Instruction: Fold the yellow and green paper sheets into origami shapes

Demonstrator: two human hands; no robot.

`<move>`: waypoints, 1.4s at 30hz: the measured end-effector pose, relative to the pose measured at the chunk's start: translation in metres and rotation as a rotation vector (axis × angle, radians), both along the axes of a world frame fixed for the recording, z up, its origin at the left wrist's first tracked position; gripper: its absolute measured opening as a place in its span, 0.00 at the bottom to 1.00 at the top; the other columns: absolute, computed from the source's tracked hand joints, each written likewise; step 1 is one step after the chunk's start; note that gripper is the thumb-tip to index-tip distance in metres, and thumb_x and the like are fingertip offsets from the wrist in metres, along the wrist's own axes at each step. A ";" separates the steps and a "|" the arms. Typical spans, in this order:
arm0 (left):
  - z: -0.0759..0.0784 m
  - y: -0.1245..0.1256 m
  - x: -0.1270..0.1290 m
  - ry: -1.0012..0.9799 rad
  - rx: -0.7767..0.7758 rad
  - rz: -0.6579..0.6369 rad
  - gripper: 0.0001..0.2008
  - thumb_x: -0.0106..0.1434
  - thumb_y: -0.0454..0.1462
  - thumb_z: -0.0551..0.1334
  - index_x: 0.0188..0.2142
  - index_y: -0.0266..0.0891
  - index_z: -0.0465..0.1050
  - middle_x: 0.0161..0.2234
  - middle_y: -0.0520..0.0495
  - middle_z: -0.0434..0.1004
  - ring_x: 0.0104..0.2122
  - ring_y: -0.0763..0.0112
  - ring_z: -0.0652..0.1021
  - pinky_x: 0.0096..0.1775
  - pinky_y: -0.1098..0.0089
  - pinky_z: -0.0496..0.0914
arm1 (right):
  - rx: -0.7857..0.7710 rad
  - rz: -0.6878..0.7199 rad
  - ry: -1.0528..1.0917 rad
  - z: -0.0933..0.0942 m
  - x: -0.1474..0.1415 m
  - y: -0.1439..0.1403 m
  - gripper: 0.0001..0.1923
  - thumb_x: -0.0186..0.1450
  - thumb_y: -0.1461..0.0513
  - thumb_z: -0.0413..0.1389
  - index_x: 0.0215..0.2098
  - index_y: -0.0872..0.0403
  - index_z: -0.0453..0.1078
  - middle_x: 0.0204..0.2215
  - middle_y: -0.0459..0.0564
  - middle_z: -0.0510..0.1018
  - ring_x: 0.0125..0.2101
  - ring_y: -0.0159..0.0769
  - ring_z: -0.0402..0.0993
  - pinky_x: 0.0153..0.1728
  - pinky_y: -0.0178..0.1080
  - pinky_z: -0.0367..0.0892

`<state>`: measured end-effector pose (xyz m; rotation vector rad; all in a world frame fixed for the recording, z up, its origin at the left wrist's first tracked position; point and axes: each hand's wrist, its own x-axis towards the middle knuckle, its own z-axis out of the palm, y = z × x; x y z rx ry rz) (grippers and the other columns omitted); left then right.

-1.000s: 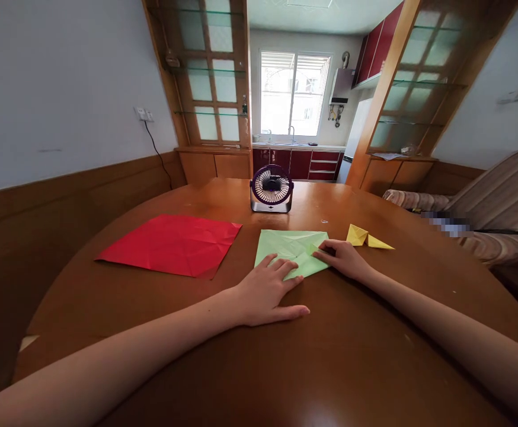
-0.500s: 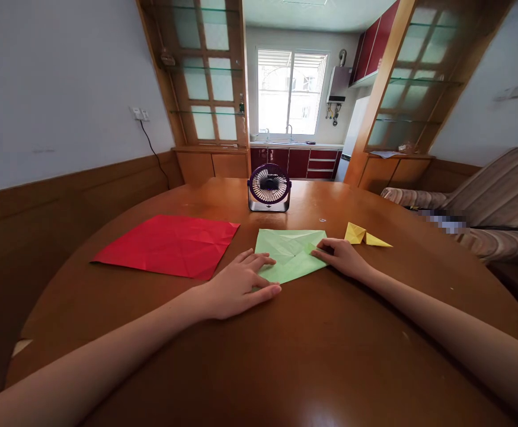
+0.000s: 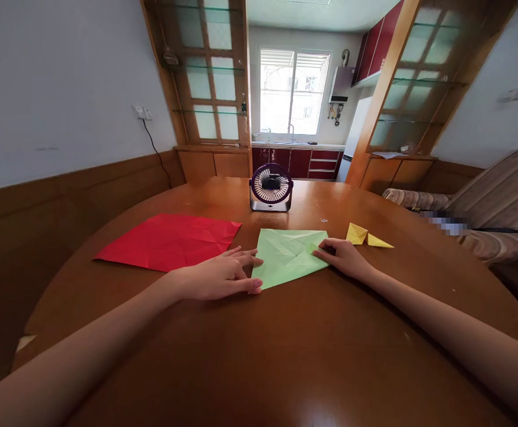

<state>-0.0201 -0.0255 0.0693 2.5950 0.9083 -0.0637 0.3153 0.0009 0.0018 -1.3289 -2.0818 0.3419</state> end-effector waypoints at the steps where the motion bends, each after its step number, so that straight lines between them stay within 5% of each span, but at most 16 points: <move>1: 0.001 0.000 -0.002 -0.003 0.000 -0.006 0.24 0.71 0.53 0.48 0.41 0.50 0.81 0.66 0.51 0.56 0.68 0.55 0.47 0.64 0.51 0.44 | -0.001 0.001 -0.002 0.000 0.000 0.000 0.20 0.65 0.48 0.53 0.26 0.55 0.67 0.23 0.45 0.68 0.25 0.32 0.62 0.27 0.35 0.56; 10: 0.006 0.002 -0.012 -0.024 0.071 -0.029 0.23 0.71 0.52 0.49 0.39 0.49 0.81 0.61 0.51 0.66 0.65 0.54 0.58 0.59 0.57 0.60 | 0.000 0.000 -0.014 -0.001 0.002 0.001 0.21 0.65 0.47 0.52 0.26 0.55 0.68 0.24 0.46 0.70 0.26 0.33 0.63 0.28 0.35 0.57; 15: -0.009 0.016 -0.016 -0.217 -0.035 -0.061 0.24 0.72 0.50 0.49 0.33 0.47 0.82 0.59 0.52 0.69 0.61 0.61 0.65 0.58 0.64 0.63 | -0.037 0.003 0.035 -0.004 0.002 0.003 0.20 0.65 0.48 0.53 0.26 0.55 0.68 0.23 0.45 0.68 0.25 0.31 0.60 0.27 0.35 0.55; 17: -0.020 0.021 -0.015 -0.343 -0.018 -0.010 0.24 0.73 0.48 0.47 0.39 0.46 0.81 0.60 0.50 0.67 0.60 0.62 0.68 0.57 0.63 0.65 | -0.073 0.013 0.086 -0.003 0.002 0.003 0.20 0.64 0.48 0.54 0.27 0.55 0.68 0.24 0.44 0.67 0.25 0.31 0.59 0.27 0.35 0.55; 21: -0.039 0.025 -0.009 -0.352 0.120 0.025 0.21 0.73 0.48 0.48 0.59 0.48 0.68 0.67 0.48 0.53 0.65 0.60 0.58 0.62 0.56 0.58 | -0.118 0.026 0.235 0.000 0.003 0.000 0.21 0.63 0.46 0.55 0.29 0.55 0.70 0.24 0.45 0.68 0.25 0.31 0.60 0.27 0.35 0.56; 29: -0.051 0.027 -0.008 -0.154 0.273 -0.048 0.22 0.73 0.48 0.47 0.63 0.50 0.61 0.66 0.50 0.55 0.66 0.62 0.57 0.66 0.55 0.48 | -0.415 0.176 0.695 0.011 0.009 -0.010 0.31 0.65 0.39 0.44 0.26 0.54 0.71 0.24 0.51 0.74 0.26 0.38 0.70 0.33 0.41 0.66; 32: -0.052 0.027 -0.007 -0.157 0.312 -0.050 0.22 0.73 0.48 0.46 0.63 0.50 0.61 0.66 0.50 0.57 0.65 0.62 0.59 0.66 0.56 0.48 | -0.432 0.224 0.575 0.015 0.012 -0.011 0.30 0.65 0.40 0.46 0.25 0.55 0.70 0.24 0.50 0.75 0.25 0.35 0.72 0.35 0.41 0.67; 36: -0.053 0.026 -0.005 -0.157 0.349 -0.065 0.22 0.73 0.48 0.46 0.63 0.49 0.62 0.65 0.47 0.59 0.64 0.62 0.61 0.65 0.55 0.49 | -0.315 0.302 0.108 0.023 0.009 -0.017 0.20 0.63 0.47 0.56 0.30 0.55 0.73 0.27 0.49 0.75 0.27 0.34 0.70 0.31 0.37 0.65; 42: -0.053 0.022 -0.001 -0.191 0.440 -0.121 0.21 0.73 0.45 0.49 0.61 0.45 0.65 0.60 0.43 0.67 0.61 0.60 0.66 0.64 0.51 0.51 | -0.019 0.221 -0.440 0.031 -0.009 -0.034 0.17 0.69 0.52 0.49 0.44 0.51 0.75 0.39 0.53 0.75 0.33 0.37 0.73 0.36 0.41 0.68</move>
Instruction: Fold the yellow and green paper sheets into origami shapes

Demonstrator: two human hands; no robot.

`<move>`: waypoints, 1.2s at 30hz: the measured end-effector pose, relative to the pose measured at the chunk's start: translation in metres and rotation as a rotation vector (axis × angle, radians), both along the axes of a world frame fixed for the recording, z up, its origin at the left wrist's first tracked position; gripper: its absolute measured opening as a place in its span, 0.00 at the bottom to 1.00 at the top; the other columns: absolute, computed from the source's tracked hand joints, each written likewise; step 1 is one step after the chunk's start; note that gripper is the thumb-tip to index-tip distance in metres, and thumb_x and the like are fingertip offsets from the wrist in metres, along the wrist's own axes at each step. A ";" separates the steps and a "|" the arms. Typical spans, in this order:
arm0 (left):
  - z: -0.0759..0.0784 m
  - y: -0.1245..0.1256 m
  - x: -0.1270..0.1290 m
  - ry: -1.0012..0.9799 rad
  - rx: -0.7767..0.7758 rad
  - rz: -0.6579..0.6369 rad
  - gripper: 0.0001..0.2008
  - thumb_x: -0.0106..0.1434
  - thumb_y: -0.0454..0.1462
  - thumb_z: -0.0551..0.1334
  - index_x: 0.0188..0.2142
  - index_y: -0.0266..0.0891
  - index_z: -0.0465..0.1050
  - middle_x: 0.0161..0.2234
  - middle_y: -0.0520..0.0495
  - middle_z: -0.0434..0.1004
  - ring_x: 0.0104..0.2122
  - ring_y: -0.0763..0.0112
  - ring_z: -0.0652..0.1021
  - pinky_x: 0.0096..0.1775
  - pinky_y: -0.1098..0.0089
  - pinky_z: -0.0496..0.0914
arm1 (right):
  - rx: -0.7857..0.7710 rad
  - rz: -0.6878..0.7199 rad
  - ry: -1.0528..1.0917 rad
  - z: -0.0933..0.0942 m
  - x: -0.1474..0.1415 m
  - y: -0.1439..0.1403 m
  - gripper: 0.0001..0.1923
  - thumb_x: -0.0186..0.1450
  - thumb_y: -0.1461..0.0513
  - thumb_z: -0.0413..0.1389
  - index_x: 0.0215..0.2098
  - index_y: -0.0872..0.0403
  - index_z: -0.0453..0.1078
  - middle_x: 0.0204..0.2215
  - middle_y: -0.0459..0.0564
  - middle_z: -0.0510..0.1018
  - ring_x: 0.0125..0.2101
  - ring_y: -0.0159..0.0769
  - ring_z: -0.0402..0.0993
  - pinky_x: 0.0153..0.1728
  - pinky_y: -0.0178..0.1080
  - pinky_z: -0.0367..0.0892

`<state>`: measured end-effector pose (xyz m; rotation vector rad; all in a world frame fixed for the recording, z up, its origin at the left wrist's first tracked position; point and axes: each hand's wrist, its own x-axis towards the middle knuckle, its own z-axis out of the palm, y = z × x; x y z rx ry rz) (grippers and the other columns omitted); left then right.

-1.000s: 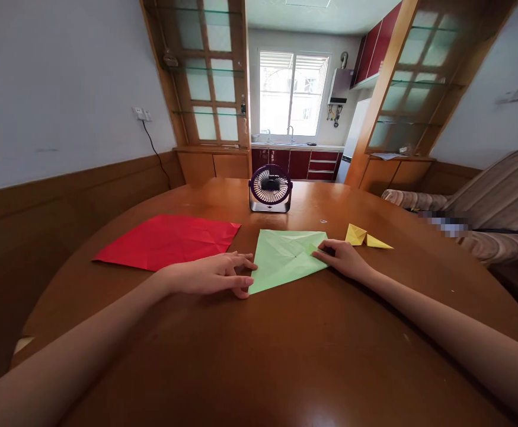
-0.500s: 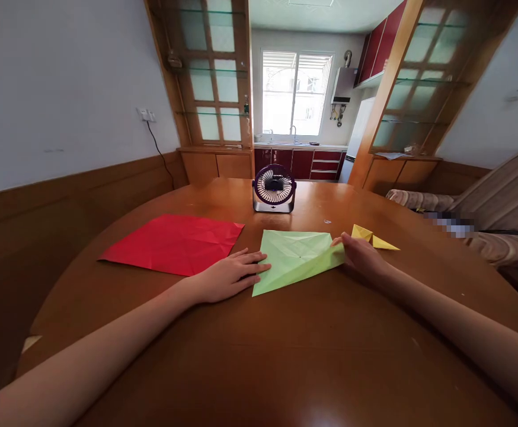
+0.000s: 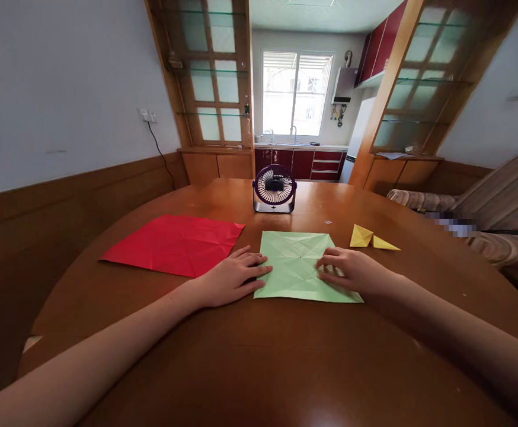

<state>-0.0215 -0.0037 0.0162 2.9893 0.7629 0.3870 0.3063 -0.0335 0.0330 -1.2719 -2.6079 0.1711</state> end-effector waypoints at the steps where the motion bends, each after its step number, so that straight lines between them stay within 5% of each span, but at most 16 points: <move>1: 0.000 -0.001 0.001 -0.001 0.016 -0.004 0.21 0.73 0.45 0.50 0.60 0.44 0.66 0.59 0.42 0.68 0.60 0.59 0.67 0.64 0.51 0.50 | 0.036 -0.019 -0.041 0.000 -0.003 -0.002 0.17 0.69 0.52 0.48 0.44 0.51 0.74 0.39 0.54 0.75 0.34 0.38 0.73 0.37 0.41 0.68; 12: 0.013 -0.026 0.018 -0.023 0.084 -0.176 0.16 0.72 0.39 0.51 0.52 0.43 0.73 0.44 0.45 0.77 0.47 0.66 0.76 0.64 0.53 0.50 | 0.148 -0.113 -0.135 -0.004 -0.011 0.003 0.23 0.70 0.46 0.46 0.40 0.55 0.74 0.38 0.58 0.75 0.39 0.46 0.73 0.41 0.47 0.69; 17: 0.011 -0.028 0.022 -0.127 0.030 -0.265 0.15 0.72 0.38 0.51 0.53 0.41 0.71 0.45 0.46 0.78 0.47 0.68 0.76 0.62 0.58 0.56 | 0.126 -0.070 -0.137 -0.007 -0.019 0.019 0.24 0.69 0.48 0.48 0.48 0.57 0.72 0.46 0.62 0.75 0.47 0.52 0.72 0.49 0.52 0.66; 21: 0.008 -0.018 0.016 -0.223 0.042 -0.121 0.16 0.72 0.39 0.51 0.53 0.42 0.71 0.50 0.43 0.75 0.51 0.63 0.74 0.58 0.56 0.62 | -0.024 0.066 -0.126 -0.002 -0.019 0.038 0.26 0.68 0.50 0.51 0.60 0.55 0.65 0.59 0.61 0.67 0.58 0.52 0.64 0.58 0.53 0.59; 28: -0.003 0.003 0.004 -0.114 0.036 0.165 0.21 0.71 0.46 0.51 0.58 0.40 0.68 0.63 0.39 0.61 0.62 0.54 0.63 0.61 0.51 0.58 | -0.132 0.248 -0.120 0.002 -0.036 0.072 0.27 0.68 0.60 0.52 0.64 0.52 0.59 0.65 0.54 0.60 0.65 0.44 0.53 0.65 0.49 0.49; 32: -0.001 0.003 0.004 -0.052 0.020 0.198 0.22 0.71 0.48 0.50 0.56 0.42 0.70 0.57 0.41 0.71 0.56 0.57 0.71 0.60 0.52 0.59 | 0.019 0.142 -0.101 0.003 -0.050 0.068 0.23 0.66 0.60 0.54 0.59 0.53 0.66 0.62 0.59 0.63 0.59 0.49 0.62 0.58 0.52 0.59; 36: 0.004 -0.003 0.007 -0.062 0.111 0.178 0.19 0.71 0.47 0.51 0.49 0.41 0.75 0.46 0.43 0.77 0.46 0.59 0.75 0.52 0.56 0.65 | 0.173 -0.032 -0.191 0.006 -0.056 0.050 0.16 0.67 0.59 0.52 0.50 0.58 0.72 0.48 0.63 0.73 0.46 0.50 0.73 0.50 0.53 0.65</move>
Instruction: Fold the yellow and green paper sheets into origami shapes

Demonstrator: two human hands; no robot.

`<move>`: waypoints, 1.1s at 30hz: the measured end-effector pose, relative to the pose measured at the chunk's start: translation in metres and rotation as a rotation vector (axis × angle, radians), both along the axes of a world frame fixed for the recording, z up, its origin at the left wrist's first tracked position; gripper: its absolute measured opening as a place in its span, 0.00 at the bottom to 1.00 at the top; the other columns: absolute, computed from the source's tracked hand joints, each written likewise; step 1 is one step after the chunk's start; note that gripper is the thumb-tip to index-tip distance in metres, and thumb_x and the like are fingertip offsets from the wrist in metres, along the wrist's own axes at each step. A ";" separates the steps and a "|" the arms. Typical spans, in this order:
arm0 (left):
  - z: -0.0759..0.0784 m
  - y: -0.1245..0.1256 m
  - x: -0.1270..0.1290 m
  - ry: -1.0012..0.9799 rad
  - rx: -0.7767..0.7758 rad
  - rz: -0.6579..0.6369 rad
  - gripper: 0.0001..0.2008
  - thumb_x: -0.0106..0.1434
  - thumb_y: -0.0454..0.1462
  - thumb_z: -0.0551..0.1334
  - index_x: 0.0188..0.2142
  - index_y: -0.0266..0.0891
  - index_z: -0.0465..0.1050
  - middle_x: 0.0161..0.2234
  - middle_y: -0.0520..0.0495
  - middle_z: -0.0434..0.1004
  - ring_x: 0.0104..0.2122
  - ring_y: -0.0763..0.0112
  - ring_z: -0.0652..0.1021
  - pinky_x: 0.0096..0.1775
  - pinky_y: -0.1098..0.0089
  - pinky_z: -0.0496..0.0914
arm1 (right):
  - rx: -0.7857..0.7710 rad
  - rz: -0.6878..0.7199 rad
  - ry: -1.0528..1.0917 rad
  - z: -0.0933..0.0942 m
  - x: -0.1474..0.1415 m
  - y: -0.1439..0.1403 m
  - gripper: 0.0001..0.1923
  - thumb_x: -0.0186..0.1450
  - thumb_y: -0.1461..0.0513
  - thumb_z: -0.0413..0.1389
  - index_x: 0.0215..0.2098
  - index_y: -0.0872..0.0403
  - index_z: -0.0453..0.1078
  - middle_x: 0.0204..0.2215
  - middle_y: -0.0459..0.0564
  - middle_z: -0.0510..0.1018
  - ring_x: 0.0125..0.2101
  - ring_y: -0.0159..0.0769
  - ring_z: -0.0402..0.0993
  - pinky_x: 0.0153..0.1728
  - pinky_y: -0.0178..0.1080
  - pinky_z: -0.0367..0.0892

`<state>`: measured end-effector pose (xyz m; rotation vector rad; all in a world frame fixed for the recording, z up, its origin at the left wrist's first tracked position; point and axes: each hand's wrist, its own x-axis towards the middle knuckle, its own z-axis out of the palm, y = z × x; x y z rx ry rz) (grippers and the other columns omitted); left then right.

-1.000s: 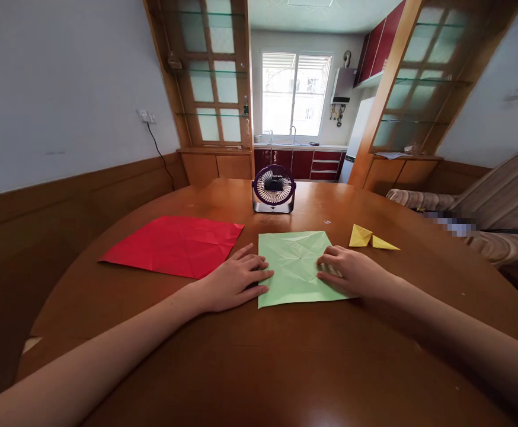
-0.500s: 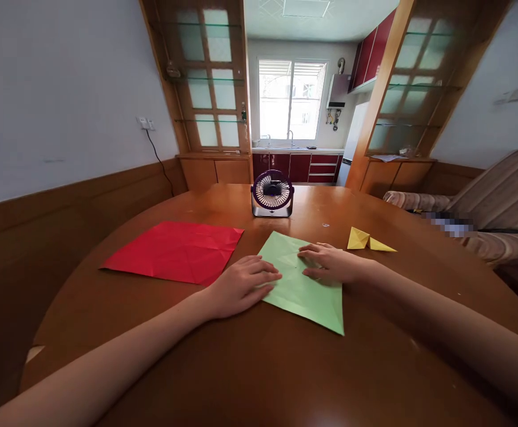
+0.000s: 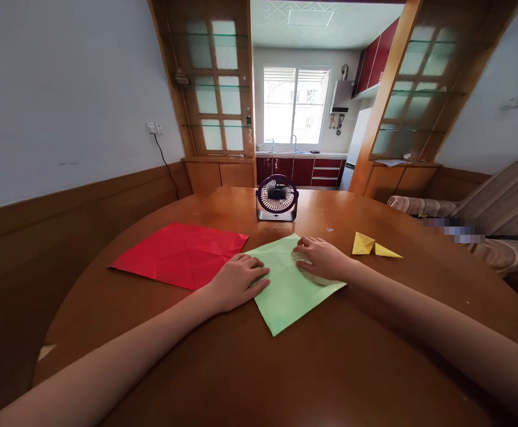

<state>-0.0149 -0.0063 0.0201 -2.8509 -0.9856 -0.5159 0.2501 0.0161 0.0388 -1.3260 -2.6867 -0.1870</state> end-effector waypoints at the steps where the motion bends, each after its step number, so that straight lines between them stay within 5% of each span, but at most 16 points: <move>1: 0.001 -0.002 0.001 0.007 0.020 -0.022 0.19 0.71 0.46 0.51 0.48 0.40 0.76 0.43 0.43 0.78 0.44 0.60 0.76 0.51 0.56 0.66 | 0.002 -0.005 -0.018 0.000 0.000 -0.003 0.15 0.68 0.60 0.51 0.48 0.58 0.73 0.46 0.62 0.74 0.44 0.50 0.74 0.49 0.52 0.66; 7: 0.005 -0.014 0.011 -0.047 0.043 -0.200 0.18 0.72 0.41 0.49 0.45 0.40 0.77 0.36 0.45 0.78 0.36 0.65 0.76 0.46 0.61 0.67 | -0.096 0.196 0.080 -0.011 0.007 0.001 0.18 0.71 0.62 0.45 0.55 0.56 0.69 0.54 0.60 0.73 0.52 0.47 0.70 0.55 0.51 0.63; 12: 0.001 -0.004 0.005 -0.107 0.048 -0.107 0.16 0.70 0.43 0.53 0.49 0.41 0.75 0.52 0.41 0.74 0.49 0.58 0.74 0.52 0.54 0.67 | -0.167 0.278 0.173 -0.014 0.015 0.010 0.20 0.70 0.61 0.47 0.59 0.54 0.65 0.57 0.58 0.70 0.57 0.44 0.66 0.57 0.48 0.62; 15: 0.000 0.008 -0.005 -0.020 -0.002 -0.016 0.20 0.69 0.46 0.54 0.56 0.41 0.70 0.61 0.39 0.64 0.59 0.52 0.67 0.58 0.49 0.61 | -0.123 0.219 0.247 -0.009 0.021 0.013 0.21 0.68 0.60 0.51 0.58 0.54 0.65 0.56 0.58 0.69 0.55 0.43 0.68 0.56 0.46 0.64; 22: 0.006 0.023 -0.003 0.088 -0.155 -0.016 0.28 0.70 0.52 0.51 0.63 0.42 0.61 0.67 0.38 0.50 0.66 0.53 0.55 0.63 0.50 0.52 | -0.030 -0.207 0.158 -0.002 0.044 0.027 0.24 0.63 0.51 0.58 0.51 0.58 0.71 0.47 0.61 0.74 0.42 0.48 0.74 0.43 0.46 0.69; 33: -0.006 0.044 0.035 0.135 -0.215 -0.165 0.30 0.70 0.55 0.48 0.66 0.44 0.56 0.68 0.41 0.47 0.67 0.54 0.51 0.65 0.51 0.45 | -0.146 -0.254 0.149 -0.001 0.048 0.025 0.21 0.58 0.47 0.60 0.38 0.55 0.76 0.35 0.55 0.78 0.35 0.42 0.74 0.33 0.38 0.64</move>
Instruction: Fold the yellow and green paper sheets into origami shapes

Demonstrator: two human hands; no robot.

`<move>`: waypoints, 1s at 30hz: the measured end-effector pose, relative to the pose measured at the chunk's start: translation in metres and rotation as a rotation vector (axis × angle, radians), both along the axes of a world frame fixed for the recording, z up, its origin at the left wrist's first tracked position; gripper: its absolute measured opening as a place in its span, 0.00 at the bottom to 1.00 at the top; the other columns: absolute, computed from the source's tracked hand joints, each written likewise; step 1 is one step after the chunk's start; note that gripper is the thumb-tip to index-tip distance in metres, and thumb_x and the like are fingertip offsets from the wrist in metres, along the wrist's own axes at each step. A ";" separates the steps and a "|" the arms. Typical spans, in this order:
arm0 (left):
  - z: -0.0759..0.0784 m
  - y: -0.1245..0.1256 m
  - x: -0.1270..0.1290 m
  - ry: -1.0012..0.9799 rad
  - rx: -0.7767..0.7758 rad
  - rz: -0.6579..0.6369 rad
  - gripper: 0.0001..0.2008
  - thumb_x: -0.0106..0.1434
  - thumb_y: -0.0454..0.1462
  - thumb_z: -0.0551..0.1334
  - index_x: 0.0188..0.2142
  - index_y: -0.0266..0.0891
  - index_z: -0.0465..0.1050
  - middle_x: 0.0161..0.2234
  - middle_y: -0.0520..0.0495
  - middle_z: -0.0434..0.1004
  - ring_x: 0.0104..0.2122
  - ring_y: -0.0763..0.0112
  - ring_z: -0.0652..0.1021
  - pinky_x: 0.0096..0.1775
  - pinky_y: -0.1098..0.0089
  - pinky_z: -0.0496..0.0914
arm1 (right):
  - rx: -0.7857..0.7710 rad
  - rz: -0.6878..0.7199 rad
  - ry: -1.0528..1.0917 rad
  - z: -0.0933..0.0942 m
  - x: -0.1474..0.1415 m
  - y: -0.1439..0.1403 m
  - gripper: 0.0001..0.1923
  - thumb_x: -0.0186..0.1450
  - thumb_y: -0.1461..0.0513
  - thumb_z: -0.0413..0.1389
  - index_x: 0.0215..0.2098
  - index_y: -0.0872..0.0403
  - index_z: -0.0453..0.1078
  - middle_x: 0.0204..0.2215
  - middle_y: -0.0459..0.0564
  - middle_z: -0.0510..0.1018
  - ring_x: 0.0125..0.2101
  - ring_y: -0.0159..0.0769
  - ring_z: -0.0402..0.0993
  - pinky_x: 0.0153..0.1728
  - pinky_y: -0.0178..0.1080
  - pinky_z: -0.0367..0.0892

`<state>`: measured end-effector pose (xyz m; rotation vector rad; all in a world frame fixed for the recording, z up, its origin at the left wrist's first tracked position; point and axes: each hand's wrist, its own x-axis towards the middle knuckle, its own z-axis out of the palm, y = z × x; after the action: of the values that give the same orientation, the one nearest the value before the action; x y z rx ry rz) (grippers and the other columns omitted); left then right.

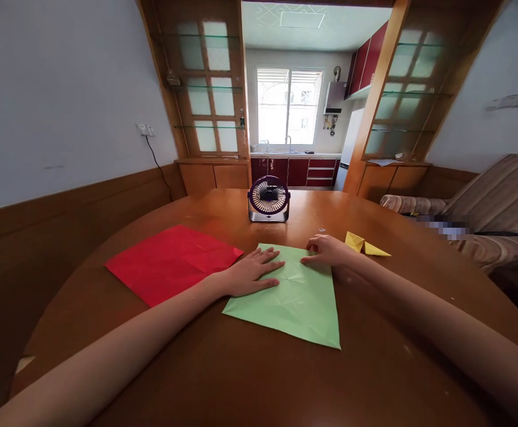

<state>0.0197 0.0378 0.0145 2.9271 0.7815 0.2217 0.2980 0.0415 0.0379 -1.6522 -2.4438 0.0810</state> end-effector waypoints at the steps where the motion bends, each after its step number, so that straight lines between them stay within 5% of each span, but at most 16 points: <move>1: -0.001 -0.001 0.000 0.008 -0.006 0.002 0.31 0.70 0.55 0.48 0.66 0.45 0.55 0.68 0.41 0.48 0.67 0.54 0.52 0.65 0.51 0.45 | -0.010 -0.013 0.000 0.001 -0.001 0.000 0.21 0.57 0.46 0.61 0.37 0.55 0.75 0.35 0.54 0.78 0.35 0.42 0.74 0.33 0.38 0.64; 11: 0.012 -0.013 0.006 0.099 0.113 0.030 0.30 0.70 0.55 0.47 0.63 0.43 0.61 0.63 0.39 0.62 0.59 0.53 0.68 0.57 0.56 0.61 | -0.051 0.017 0.026 0.011 0.004 -0.001 0.15 0.51 0.53 0.64 0.29 0.55 0.72 0.31 0.51 0.76 0.32 0.39 0.69 0.30 0.37 0.60; 19: 0.017 -0.010 0.001 0.132 0.137 0.036 0.29 0.70 0.54 0.47 0.63 0.43 0.61 0.60 0.39 0.64 0.56 0.55 0.70 0.54 0.59 0.65 | -0.008 0.084 0.438 -0.006 0.009 -0.017 0.09 0.53 0.60 0.62 0.31 0.55 0.70 0.27 0.46 0.75 0.27 0.33 0.68 0.27 0.34 0.61; 25: 0.010 -0.006 -0.002 0.112 0.175 0.051 0.29 0.70 0.55 0.46 0.61 0.42 0.62 0.59 0.39 0.66 0.53 0.55 0.72 0.54 0.58 0.65 | 0.196 0.312 0.486 -0.027 0.011 -0.034 0.04 0.62 0.64 0.54 0.35 0.54 0.70 0.32 0.50 0.74 0.30 0.34 0.69 0.32 0.37 0.67; 30: -0.001 -0.005 -0.005 0.060 0.261 0.069 0.26 0.72 0.50 0.45 0.60 0.39 0.63 0.57 0.39 0.67 0.54 0.55 0.71 0.55 0.57 0.64 | 0.260 0.498 0.462 -0.031 0.008 -0.043 0.14 0.58 0.72 0.49 0.40 0.54 0.67 0.41 0.54 0.73 0.40 0.37 0.72 0.40 0.41 0.71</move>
<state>0.0150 0.0323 0.0130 3.1655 0.9289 0.2609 0.3058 -0.0012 0.0073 -0.7861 -2.3122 0.1812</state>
